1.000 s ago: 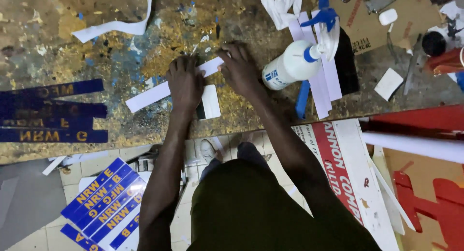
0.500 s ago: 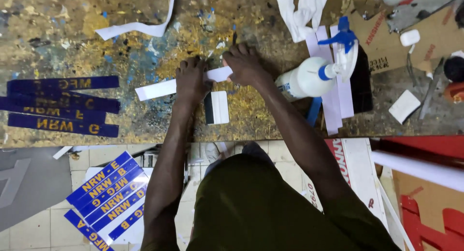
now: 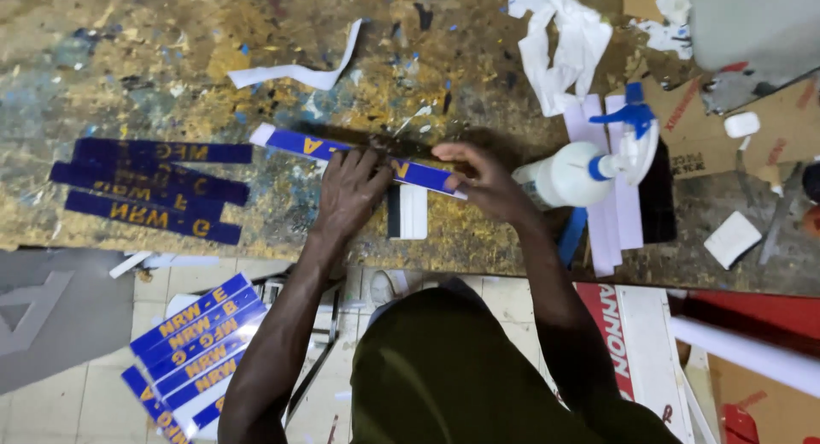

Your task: The person is applying white adhesive strips onto blue sign boards using a small squeegee tool to ensure a smooth, bubble-free finish.

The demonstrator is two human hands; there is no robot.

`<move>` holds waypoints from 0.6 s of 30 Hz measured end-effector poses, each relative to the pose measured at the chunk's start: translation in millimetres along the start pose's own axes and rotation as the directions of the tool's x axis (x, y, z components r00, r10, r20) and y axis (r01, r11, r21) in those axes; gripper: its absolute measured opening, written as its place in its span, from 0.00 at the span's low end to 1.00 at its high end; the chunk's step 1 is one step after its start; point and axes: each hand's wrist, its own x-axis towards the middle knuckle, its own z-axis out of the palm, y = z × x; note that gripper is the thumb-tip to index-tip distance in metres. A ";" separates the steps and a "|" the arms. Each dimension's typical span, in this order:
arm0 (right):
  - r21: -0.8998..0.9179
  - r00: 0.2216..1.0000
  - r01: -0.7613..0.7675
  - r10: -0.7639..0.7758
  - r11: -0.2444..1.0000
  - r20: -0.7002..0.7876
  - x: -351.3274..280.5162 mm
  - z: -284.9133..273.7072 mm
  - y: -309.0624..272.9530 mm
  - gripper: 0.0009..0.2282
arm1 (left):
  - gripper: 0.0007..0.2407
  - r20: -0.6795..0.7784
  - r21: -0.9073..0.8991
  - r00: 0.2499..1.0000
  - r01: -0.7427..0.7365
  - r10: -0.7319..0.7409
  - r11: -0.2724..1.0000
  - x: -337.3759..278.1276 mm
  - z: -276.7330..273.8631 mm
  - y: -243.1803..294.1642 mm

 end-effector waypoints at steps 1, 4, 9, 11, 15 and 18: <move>0.007 1.000 -0.003 0.003 1.000 0.008 2.1 4.3 12.6 0.36 | 0.02 0.008 0.003 1.000 0.008 -0.008 1.000 -10.1 2.3 -4.3; 0.257 1.000 0.027 -0.025 0.966 -0.009 -10.5 35.9 21.4 0.28 | 0.03 -0.148 0.052 0.988 -0.026 0.033 0.998 -47.7 10.6 -6.1; 0.573 0.971 -0.142 0.225 0.807 -0.076 -24.5 104.5 33.8 0.20 | 0.03 -0.258 0.175 0.966 0.080 -0.032 0.981 -75.0 -25.3 5.9; 0.609 0.973 -0.124 0.215 0.784 -0.079 -16.2 125.0 42.3 0.20 | 0.07 -0.372 0.110 0.923 0.149 -0.098 0.983 -94.0 -21.3 -6.6; 0.640 0.975 -0.091 0.198 0.763 -0.097 -10.5 151.5 39.5 0.21 | 0.16 -0.569 -0.384 0.531 0.505 -0.629 0.773 -109.2 -69.7 59.4; 0.619 0.977 -0.103 0.197 0.779 -0.085 -12.0 160.2 60.8 0.20 | 0.26 0.011 -0.953 0.217 0.299 -0.976 0.055 -112.5 -73.2 121.1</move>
